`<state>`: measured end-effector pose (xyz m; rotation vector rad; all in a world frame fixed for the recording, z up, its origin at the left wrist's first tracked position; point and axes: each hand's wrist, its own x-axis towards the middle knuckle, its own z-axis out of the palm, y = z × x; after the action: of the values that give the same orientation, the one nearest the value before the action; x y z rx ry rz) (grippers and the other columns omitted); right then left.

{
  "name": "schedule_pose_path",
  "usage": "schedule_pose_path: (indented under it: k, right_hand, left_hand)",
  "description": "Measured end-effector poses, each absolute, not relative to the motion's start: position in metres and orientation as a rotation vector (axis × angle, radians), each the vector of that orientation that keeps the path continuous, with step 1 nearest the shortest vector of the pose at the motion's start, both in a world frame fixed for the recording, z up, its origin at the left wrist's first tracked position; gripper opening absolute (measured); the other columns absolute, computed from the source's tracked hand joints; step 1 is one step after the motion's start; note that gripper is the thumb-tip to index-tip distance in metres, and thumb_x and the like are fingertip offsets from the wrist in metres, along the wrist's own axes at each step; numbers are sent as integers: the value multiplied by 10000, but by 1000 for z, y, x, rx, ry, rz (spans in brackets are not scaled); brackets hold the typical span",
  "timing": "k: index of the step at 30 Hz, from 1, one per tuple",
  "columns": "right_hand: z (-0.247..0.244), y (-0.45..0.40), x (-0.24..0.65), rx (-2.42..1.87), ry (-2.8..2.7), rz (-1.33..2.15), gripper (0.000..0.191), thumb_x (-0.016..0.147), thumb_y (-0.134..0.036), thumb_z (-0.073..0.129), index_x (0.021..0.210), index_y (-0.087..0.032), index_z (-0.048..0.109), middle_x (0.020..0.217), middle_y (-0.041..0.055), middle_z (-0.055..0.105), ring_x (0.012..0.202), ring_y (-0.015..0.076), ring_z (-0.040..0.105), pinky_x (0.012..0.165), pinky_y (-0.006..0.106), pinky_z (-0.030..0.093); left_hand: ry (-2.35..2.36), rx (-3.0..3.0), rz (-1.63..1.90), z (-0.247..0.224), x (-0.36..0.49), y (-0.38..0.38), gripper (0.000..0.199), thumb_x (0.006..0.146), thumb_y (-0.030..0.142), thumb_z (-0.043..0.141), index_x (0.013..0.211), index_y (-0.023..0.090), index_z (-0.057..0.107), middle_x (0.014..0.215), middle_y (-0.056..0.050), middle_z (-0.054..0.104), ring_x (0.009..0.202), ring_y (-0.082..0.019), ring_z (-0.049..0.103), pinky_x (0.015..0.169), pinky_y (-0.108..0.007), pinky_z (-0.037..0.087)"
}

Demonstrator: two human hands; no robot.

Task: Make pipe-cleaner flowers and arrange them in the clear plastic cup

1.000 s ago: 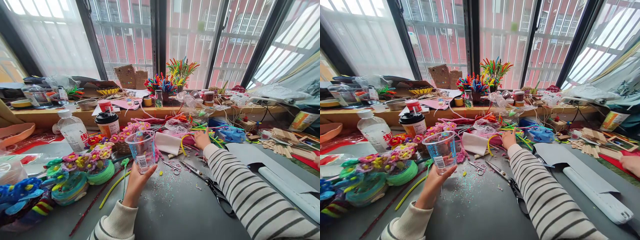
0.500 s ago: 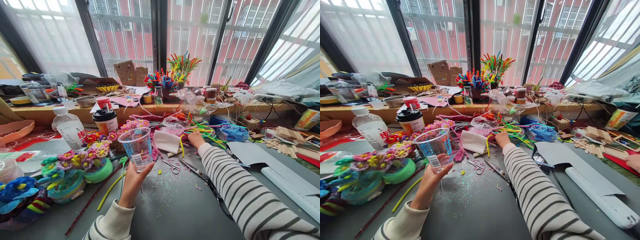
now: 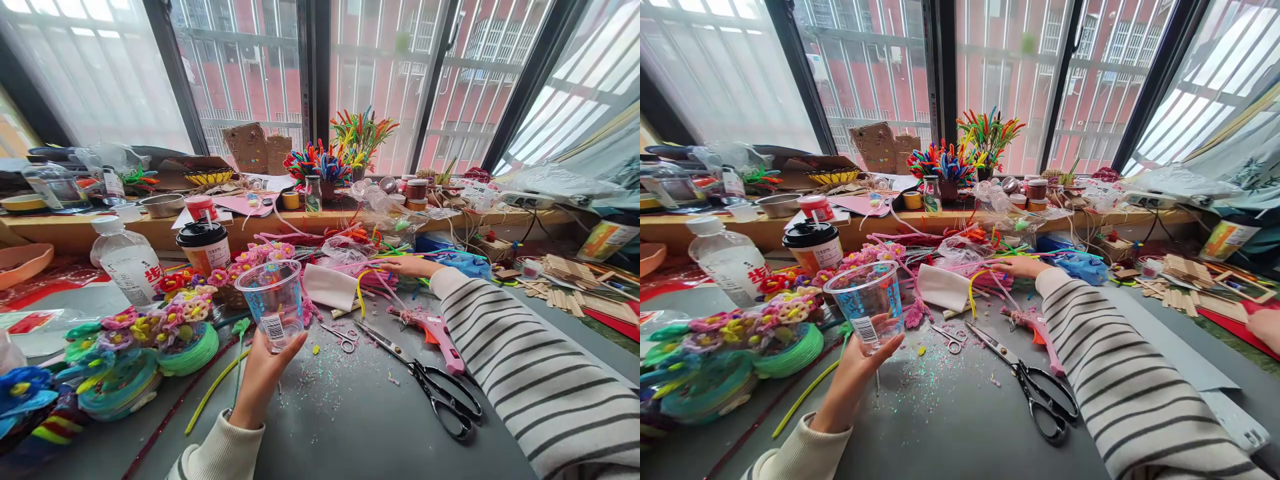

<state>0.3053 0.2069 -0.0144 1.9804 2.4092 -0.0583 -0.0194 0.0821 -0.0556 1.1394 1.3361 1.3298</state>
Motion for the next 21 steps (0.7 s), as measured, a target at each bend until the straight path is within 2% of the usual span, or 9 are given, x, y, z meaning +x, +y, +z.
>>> schedule_pose_path:
  k: [2, 4, 6, 8, 21]
  right_hand:
    - [-10, 209, 323, 2039, 2391, -117, 509, 872, -513, 228, 1119, -231, 572, 1082, -14, 634, 952, 160, 589, 790, 212, 436]
    - [-11, 212, 339, 2171, 2314, -89, 490, 905, -427, 199, 1122, -173, 557, 1105, 42, 612, 975, 172, 573, 815, 244, 433]
    - [-18, 215, 352, 2297, 2213, -22, 352, 895, -353, 336, 1112, -155, 531, 1137, 88, 562, 983, 184, 552, 837, 331, 438]
    - [-28, 220, 361, 2364, 2135, 19, 292, 854, -307, 459, 1104, -163, 508, 1133, 81, 531, 956, 181, 546, 808, 389, 457]
    - [-66, 238, 361, 2235, 2086, -147, 293, 842, -297, 484, 1100, -158, 502, 1101, 71, 537, 921, 175, 556, 768, 378, 475]
  left_hand:
    - [1335, 1132, 1328, -56, -20, 82, 635, 505, 396, 736, 1035, 161, 478, 972, -82, 624, 763, -207, 618, 748, -346, 454]
    - [1338, 1134, 1332, -57, -20, 82, 636, 504, 401, 734, 1035, 161, 478, 977, -81, 620, 738, -193, 614, 742, -341, 453]
    - [1347, 1134, 1337, -57, -19, 82, 631, 501, 405, 733, 1026, 161, 483, 975, -77, 618, 714, -179, 606, 736, -333, 449]
    - [1356, 1134, 1337, -56, -19, 81, 633, 498, 411, 732, 1024, 162, 484, 971, -74, 615, 694, -171, 599, 733, -332, 446]
    - [1362, 1157, 1355, -61, -19, 83, 599, 498, 404, 732, 988, 161, 490, 942, -67, 616, 620, -153, 571, 625, -299, 456]
